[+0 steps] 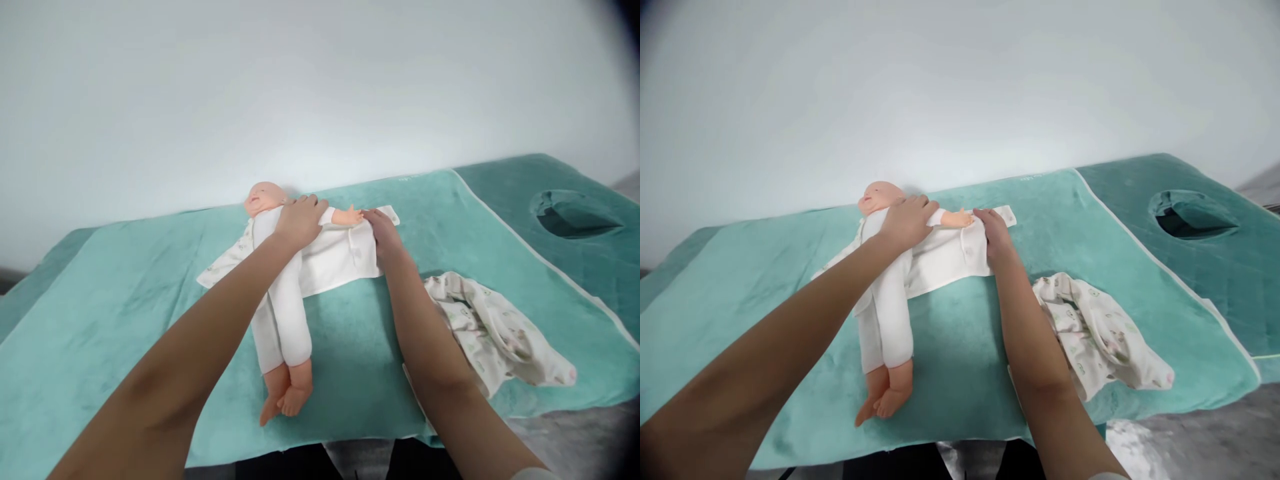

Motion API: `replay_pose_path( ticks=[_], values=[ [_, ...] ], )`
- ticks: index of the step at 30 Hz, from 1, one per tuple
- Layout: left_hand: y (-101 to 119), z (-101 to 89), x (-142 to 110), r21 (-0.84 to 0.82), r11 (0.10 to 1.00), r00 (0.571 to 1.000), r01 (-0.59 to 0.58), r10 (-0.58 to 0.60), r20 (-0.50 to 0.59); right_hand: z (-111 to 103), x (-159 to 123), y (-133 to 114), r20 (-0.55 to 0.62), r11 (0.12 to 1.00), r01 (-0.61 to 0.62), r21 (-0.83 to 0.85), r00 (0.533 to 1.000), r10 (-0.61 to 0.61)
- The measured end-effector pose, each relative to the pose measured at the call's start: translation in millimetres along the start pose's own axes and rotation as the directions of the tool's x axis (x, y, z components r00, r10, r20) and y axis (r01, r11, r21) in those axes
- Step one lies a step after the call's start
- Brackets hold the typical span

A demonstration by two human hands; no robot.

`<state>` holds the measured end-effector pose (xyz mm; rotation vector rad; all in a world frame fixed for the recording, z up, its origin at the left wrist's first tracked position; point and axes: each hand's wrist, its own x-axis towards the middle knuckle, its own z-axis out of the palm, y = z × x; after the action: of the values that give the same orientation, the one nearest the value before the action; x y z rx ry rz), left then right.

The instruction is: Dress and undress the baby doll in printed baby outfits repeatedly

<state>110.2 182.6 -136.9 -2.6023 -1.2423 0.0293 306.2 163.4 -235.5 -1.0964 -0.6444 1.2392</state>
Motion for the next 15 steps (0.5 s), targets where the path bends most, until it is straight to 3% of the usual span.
replay_pose_path(
  ticks=[5,9,13,15],
  values=[
    [-12,4.2,-9,0.114,0.993,1.000,-0.004,0.006,-0.017,4,-5,-7,0.054,0.991,0.022,0.133,0.998,-0.030],
    [-3,19.9,-5,0.097,0.995,0.999,0.020,-0.017,-0.035,18,-22,-22,0.052,0.973,0.108,0.204,0.991,-0.121],
    [14,36.6,5,-0.074,0.992,0.993,0.102,-0.107,-0.060,39,-45,-35,0.140,0.974,0.152,0.171,0.974,-0.177],
    [17,41.7,9,-0.277,0.951,0.984,0.139,-0.164,-0.069,49,-52,-34,0.220,0.977,0.155,0.148,0.958,-0.185]
  ],
)
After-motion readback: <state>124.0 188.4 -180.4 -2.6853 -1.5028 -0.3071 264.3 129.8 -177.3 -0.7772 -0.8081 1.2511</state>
